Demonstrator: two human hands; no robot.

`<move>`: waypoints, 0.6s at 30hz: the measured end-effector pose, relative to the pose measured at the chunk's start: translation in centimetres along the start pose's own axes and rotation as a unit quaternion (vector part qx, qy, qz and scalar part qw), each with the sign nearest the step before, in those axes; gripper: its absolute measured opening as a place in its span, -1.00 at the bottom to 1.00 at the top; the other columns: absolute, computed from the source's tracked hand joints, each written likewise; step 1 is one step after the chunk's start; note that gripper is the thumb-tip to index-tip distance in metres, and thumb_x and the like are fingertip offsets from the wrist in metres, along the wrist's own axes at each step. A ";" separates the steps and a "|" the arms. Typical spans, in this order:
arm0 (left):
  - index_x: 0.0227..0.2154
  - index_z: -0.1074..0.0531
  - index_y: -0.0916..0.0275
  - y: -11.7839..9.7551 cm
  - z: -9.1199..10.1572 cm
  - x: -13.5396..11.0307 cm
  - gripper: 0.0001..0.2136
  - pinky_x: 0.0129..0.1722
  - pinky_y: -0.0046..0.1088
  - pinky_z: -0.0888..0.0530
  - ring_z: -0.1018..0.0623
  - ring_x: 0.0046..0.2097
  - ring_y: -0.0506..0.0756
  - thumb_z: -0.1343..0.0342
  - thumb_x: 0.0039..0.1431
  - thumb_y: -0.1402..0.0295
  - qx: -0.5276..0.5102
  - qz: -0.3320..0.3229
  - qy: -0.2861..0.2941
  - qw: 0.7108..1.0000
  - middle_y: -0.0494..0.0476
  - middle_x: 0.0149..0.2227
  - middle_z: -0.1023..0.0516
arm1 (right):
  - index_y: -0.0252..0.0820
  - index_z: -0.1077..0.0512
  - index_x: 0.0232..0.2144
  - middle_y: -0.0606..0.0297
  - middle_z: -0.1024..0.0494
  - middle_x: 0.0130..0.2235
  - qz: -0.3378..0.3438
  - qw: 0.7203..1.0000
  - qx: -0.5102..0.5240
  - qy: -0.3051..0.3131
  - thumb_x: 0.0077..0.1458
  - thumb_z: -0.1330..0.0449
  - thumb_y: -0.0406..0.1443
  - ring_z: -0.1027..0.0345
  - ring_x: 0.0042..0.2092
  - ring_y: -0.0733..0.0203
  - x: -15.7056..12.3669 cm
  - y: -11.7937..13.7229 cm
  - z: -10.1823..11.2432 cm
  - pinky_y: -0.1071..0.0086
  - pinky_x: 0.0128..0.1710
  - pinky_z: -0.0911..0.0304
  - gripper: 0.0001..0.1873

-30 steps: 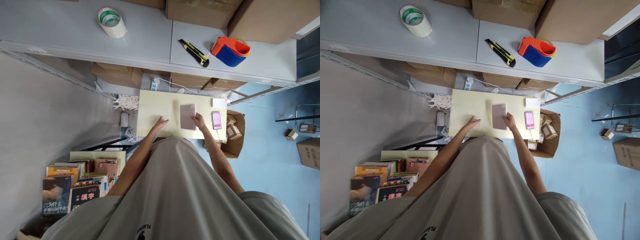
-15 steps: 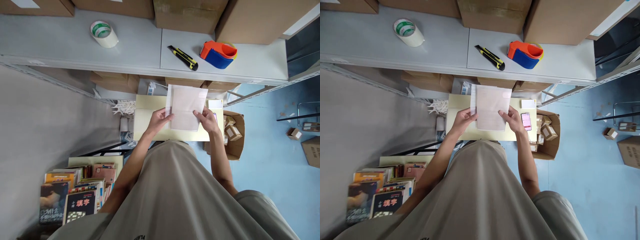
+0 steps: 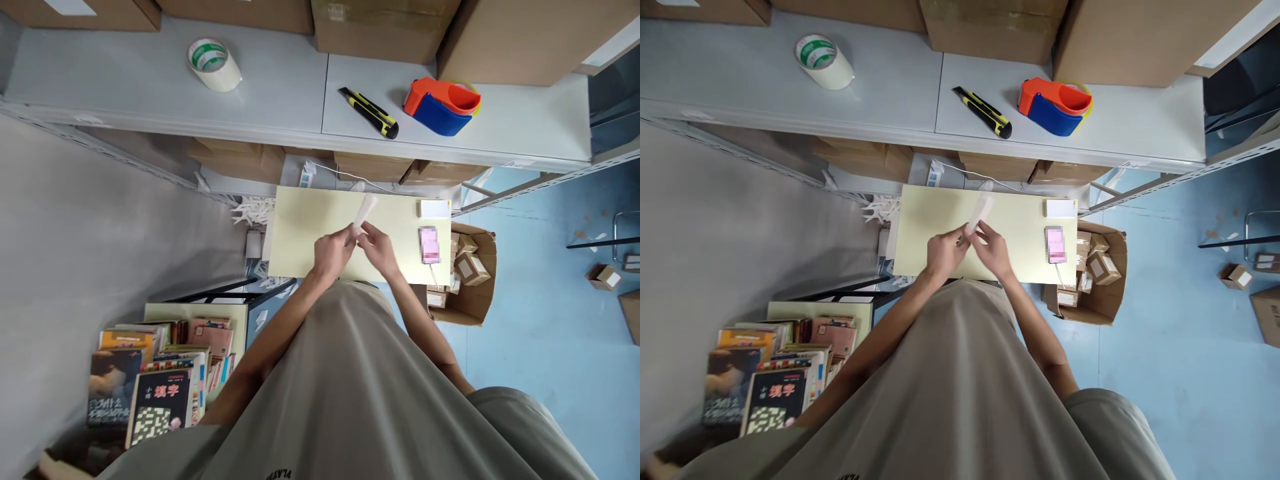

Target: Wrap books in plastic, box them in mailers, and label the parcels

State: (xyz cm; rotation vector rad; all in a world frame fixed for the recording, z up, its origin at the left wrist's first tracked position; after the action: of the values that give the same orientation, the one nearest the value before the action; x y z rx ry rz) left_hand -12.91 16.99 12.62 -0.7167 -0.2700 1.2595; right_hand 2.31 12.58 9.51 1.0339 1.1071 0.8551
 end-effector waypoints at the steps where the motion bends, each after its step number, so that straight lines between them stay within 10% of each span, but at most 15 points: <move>1: 0.15 -0.78 0.22 -0.5 -0.8 -0.4 -0.73 -0.12 -0.24 -0.56 -0.83 -0.08 0.38 -0.27 0.53 0.37 0.035 -0.001 0.026 0.999 0.39 -0.10 -0.86 | -0.07 -0.60 -0.12 0.14 -0.79 -0.05 0.001 1.000 -0.006 0.010 0.22 -0.33 0.50 -0.70 0.01 -0.06 -0.4 0.1 -1.0 0.17 0.00 -0.61 -0.20; 7: 0.42 -0.61 0.16 -0.9 -1.5 -2.1 -0.48 0.14 -0.15 -0.72 -0.83 0.16 0.39 -0.33 0.46 0.27 -0.107 -0.078 0.060 0.989 0.34 0.24 -0.80 | -0.01 -0.20 -0.54 0.44 -0.20 -0.53 0.008 0.998 -0.015 -0.062 0.22 -0.23 0.57 -0.14 -0.41 0.25 -0.2 0.3 0.8 0.30 -0.39 -0.17 -0.11; 13: 0.30 -0.65 0.15 4.4 4.7 -0.3 -0.34 0.37 -0.12 -0.65 -0.62 0.48 0.39 -0.50 0.30 -0.15 -0.372 -0.012 -0.110 0.921 0.34 0.43 -0.67 | -0.06 -0.64 -0.30 0.27 -0.70 -0.31 -0.053 0.983 0.161 0.070 0.13 -0.44 0.50 -0.65 -0.11 0.00 0.5 1.4 2.5 0.18 -0.11 -0.63 -0.23; 18: -0.07 -0.70 0.21 4.5 4.9 -0.5 -0.36 -0.08 -0.29 -0.72 -0.81 -0.04 0.29 -0.63 0.07 -0.23 -0.519 0.071 0.017 0.852 0.24 -0.03 -0.85 | -0.04 -0.73 -0.17 0.17 -0.84 -0.14 -0.086 0.960 0.235 0.126 0.00 -0.54 0.48 -0.74 0.18 -0.20 0.2 2.0 1.4 -0.03 0.18 -0.71 -0.20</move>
State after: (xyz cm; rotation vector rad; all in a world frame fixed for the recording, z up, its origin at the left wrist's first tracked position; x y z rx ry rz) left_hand -19.22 18.75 13.60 -1.7052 -0.9187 1.1815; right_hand 3.62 13.04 11.55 1.2146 1.6464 0.6038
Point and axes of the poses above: each hand's wrist, its own x-axis towards the middle knuckle, its own z-axis out of the back of the hand, y = z × x, the point moved 8 cm from there along x, towards the middle knuckle
